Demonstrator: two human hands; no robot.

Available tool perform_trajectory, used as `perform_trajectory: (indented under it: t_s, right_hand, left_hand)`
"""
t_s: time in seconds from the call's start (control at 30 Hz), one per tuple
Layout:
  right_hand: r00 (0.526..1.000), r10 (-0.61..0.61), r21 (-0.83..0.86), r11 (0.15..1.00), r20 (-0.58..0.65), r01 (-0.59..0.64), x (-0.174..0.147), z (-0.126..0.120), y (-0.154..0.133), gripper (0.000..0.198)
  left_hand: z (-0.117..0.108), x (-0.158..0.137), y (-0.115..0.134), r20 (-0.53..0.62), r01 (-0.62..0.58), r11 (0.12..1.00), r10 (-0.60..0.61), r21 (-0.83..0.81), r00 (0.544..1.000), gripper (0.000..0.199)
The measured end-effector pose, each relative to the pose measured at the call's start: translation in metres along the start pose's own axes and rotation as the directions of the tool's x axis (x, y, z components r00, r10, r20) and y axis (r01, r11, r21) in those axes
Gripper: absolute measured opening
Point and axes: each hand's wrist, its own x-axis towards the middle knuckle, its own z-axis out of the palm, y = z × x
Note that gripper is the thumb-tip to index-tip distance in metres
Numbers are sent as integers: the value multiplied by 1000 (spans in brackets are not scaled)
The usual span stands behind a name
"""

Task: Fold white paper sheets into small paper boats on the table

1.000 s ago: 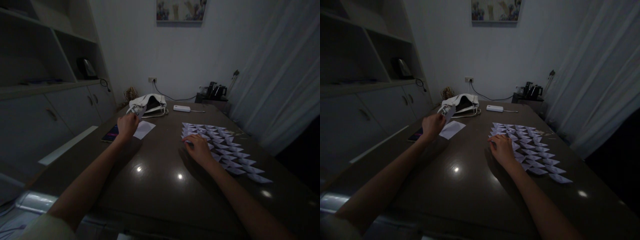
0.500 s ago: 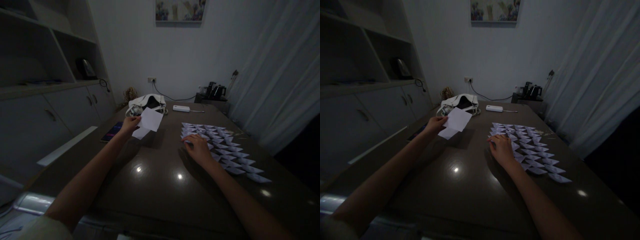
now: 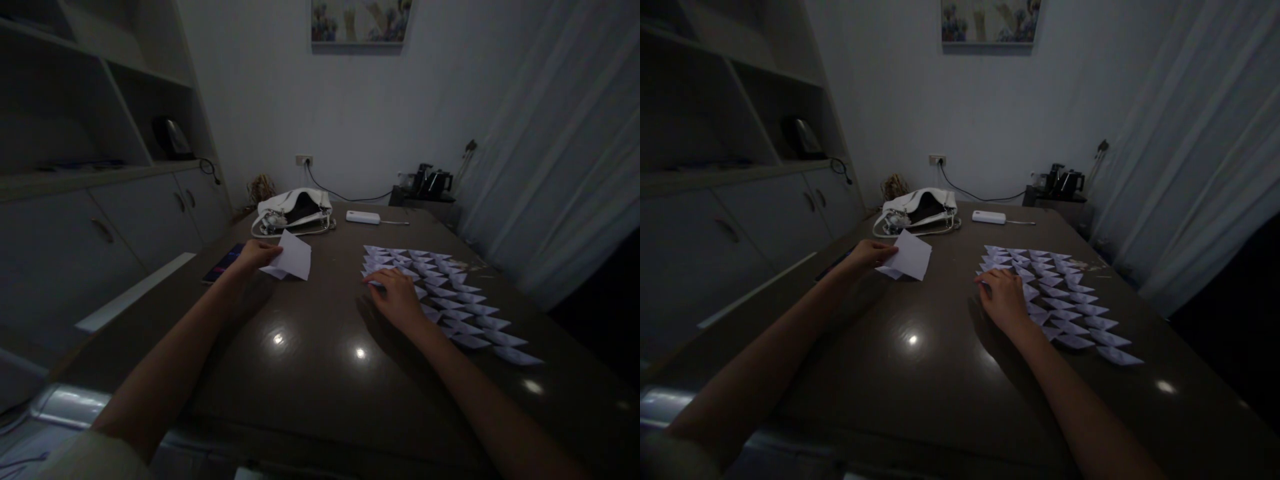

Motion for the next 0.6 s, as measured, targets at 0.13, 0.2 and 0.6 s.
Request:
perform_trajectory:
  t_s: [0.13, 0.2, 0.6]
  right_hand:
    - [1000, 3, 10, 1000, 5, -3, 0, 0, 0, 19]
    - [1000, 6, 10, 1000, 5, -6, 0, 0, -1, 20]
    - [1000, 3, 5, 1000, 2, -3, 0, 0, -2, 20]
  left_hand:
    - [0, -3, 7, -55, -40, 999, 40, 0, 998, 24]
    - [-2, -4, 12, -142, -82, 996, 84, 21, 986, 27]
    - [13, -17, 10, 96, -474, 533, 588, 700, 803, 8]
